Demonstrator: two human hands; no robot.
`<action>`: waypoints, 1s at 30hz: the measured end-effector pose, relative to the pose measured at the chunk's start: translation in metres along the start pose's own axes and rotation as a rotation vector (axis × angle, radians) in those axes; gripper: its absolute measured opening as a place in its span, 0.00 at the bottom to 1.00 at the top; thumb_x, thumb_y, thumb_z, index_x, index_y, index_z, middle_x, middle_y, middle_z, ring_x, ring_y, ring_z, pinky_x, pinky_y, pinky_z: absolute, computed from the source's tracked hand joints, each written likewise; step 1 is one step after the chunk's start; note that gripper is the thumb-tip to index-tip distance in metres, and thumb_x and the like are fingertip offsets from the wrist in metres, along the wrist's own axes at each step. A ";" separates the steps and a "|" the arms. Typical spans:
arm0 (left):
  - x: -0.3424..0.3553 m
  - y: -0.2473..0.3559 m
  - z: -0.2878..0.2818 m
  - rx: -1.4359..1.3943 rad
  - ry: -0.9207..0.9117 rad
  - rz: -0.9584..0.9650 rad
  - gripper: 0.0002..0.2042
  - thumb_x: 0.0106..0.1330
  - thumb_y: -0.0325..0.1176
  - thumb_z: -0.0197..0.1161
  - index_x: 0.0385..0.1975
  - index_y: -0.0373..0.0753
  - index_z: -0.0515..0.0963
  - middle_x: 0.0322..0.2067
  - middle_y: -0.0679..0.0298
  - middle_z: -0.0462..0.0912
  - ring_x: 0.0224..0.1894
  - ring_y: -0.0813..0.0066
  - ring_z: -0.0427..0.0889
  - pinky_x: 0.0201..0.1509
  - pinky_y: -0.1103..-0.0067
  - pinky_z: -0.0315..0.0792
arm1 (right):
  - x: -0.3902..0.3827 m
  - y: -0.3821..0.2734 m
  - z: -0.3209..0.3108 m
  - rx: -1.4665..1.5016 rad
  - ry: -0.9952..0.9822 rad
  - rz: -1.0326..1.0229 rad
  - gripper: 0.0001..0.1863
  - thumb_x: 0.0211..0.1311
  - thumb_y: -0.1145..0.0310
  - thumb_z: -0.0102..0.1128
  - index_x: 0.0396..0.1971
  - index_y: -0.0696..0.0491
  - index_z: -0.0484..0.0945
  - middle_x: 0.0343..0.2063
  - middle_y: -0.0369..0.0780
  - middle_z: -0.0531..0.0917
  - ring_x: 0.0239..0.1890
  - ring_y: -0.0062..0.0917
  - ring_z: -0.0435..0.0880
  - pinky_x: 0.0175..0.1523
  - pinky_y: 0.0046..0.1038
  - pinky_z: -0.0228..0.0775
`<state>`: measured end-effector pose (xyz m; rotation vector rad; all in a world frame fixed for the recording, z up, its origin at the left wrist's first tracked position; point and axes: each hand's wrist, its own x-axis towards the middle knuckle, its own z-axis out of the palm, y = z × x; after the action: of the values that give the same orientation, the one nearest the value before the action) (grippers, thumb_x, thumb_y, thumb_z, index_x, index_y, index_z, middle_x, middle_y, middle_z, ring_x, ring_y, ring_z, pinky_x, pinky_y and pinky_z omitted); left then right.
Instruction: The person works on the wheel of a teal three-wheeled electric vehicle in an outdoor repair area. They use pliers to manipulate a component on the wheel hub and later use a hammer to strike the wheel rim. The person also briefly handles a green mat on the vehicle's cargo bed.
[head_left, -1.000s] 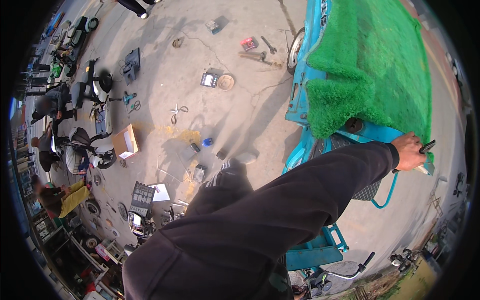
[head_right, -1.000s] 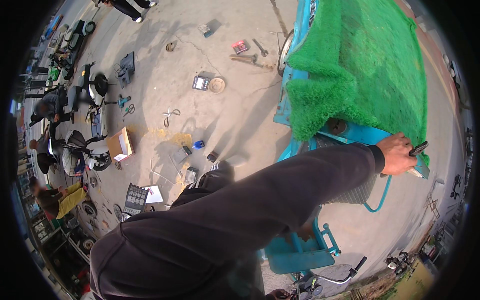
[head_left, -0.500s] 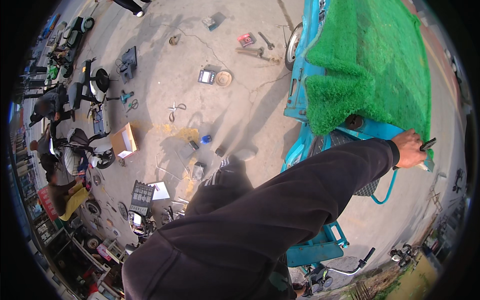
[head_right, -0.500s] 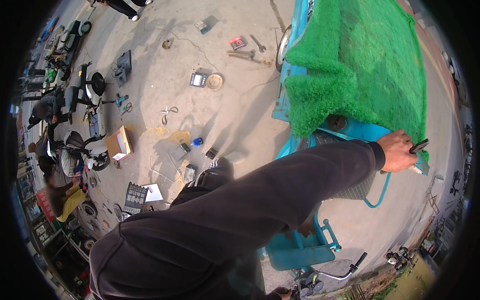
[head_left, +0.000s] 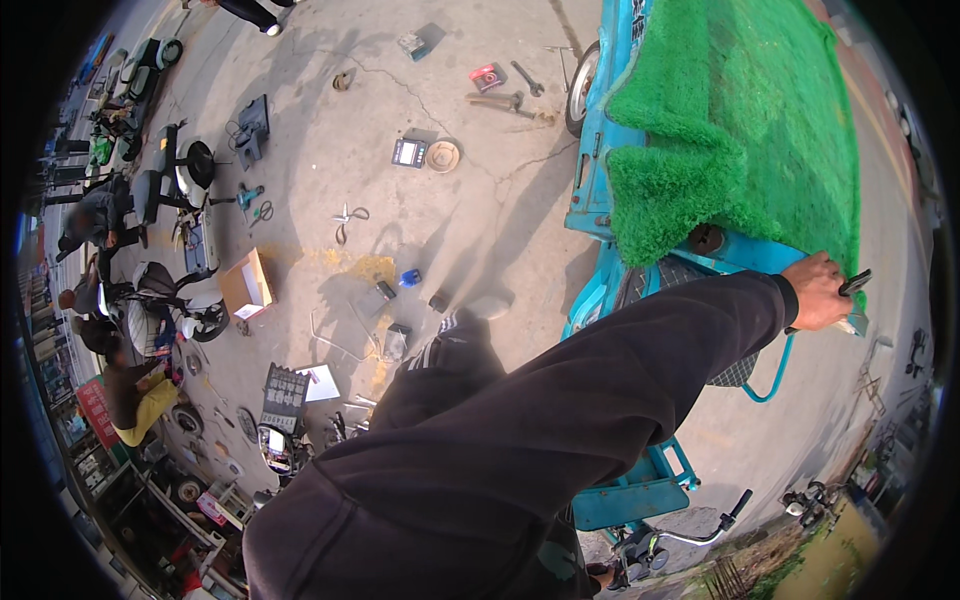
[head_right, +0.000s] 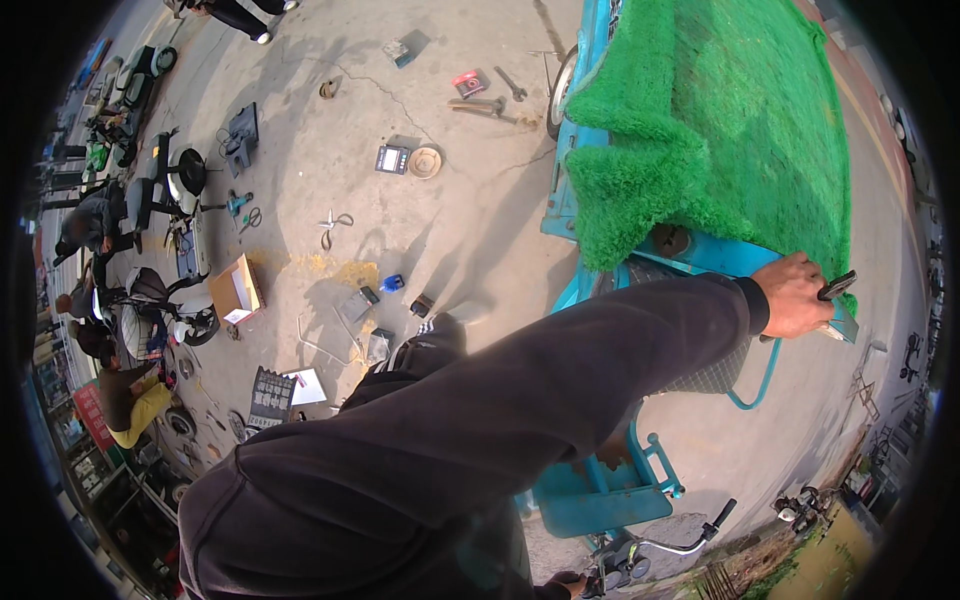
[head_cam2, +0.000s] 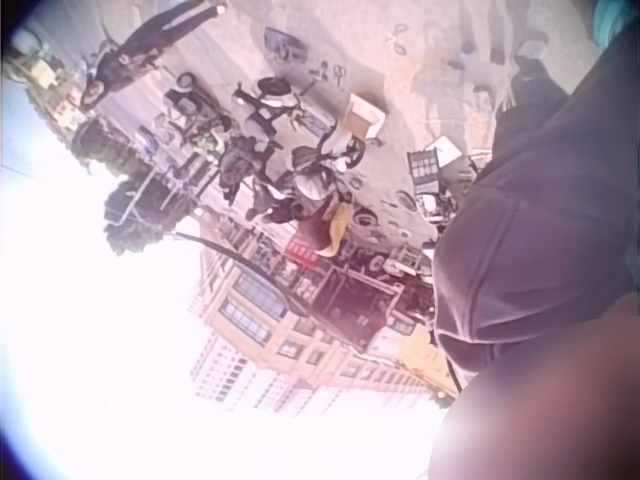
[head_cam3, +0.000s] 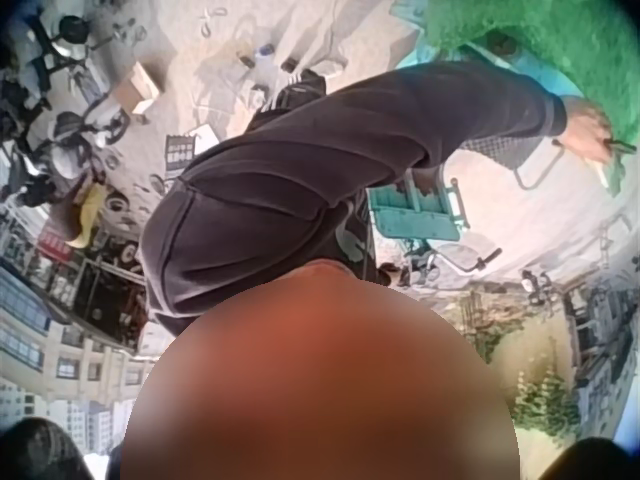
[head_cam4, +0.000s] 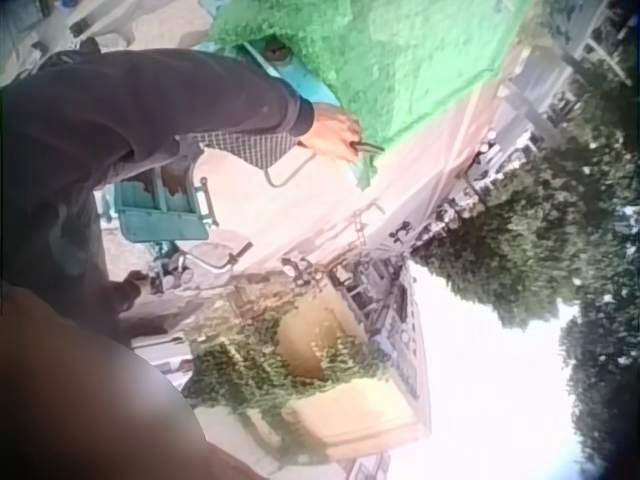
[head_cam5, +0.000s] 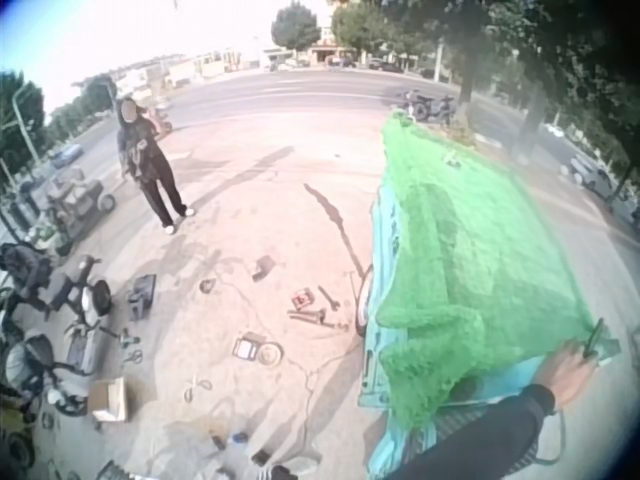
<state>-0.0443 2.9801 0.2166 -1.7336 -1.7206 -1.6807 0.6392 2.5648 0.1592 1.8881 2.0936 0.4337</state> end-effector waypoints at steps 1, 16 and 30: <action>0.000 0.000 0.000 0.007 0.007 -0.002 0.09 0.60 0.43 0.64 0.24 0.47 0.80 0.25 0.61 0.82 0.37 0.61 0.81 0.43 0.66 0.68 | -0.001 0.005 -0.003 -0.010 -0.012 0.016 0.18 0.51 0.56 0.55 0.29 0.56 0.84 0.32 0.50 0.85 0.41 0.48 0.82 0.52 0.47 0.73; 0.001 0.000 0.000 -0.024 -0.002 -0.010 0.09 0.61 0.43 0.63 0.25 0.46 0.82 0.24 0.59 0.82 0.35 0.60 0.81 0.42 0.66 0.68 | 0.032 -0.017 0.009 0.780 -0.066 1.396 0.11 0.55 0.60 0.60 0.24 0.52 0.77 0.23 0.39 0.79 0.24 0.31 0.79 0.29 0.32 0.71; 0.004 -0.004 0.001 -0.032 -0.033 -0.020 0.10 0.62 0.44 0.62 0.26 0.46 0.81 0.27 0.59 0.83 0.38 0.60 0.82 0.44 0.64 0.67 | 0.023 0.022 0.040 0.703 -0.071 1.397 0.13 0.56 0.61 0.60 0.28 0.57 0.80 0.27 0.41 0.83 0.25 0.32 0.82 0.29 0.33 0.74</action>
<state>-0.0478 2.9843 0.2175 -1.7738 -1.7397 -1.7061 0.6729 2.5913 0.1315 3.4529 0.5169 -0.1902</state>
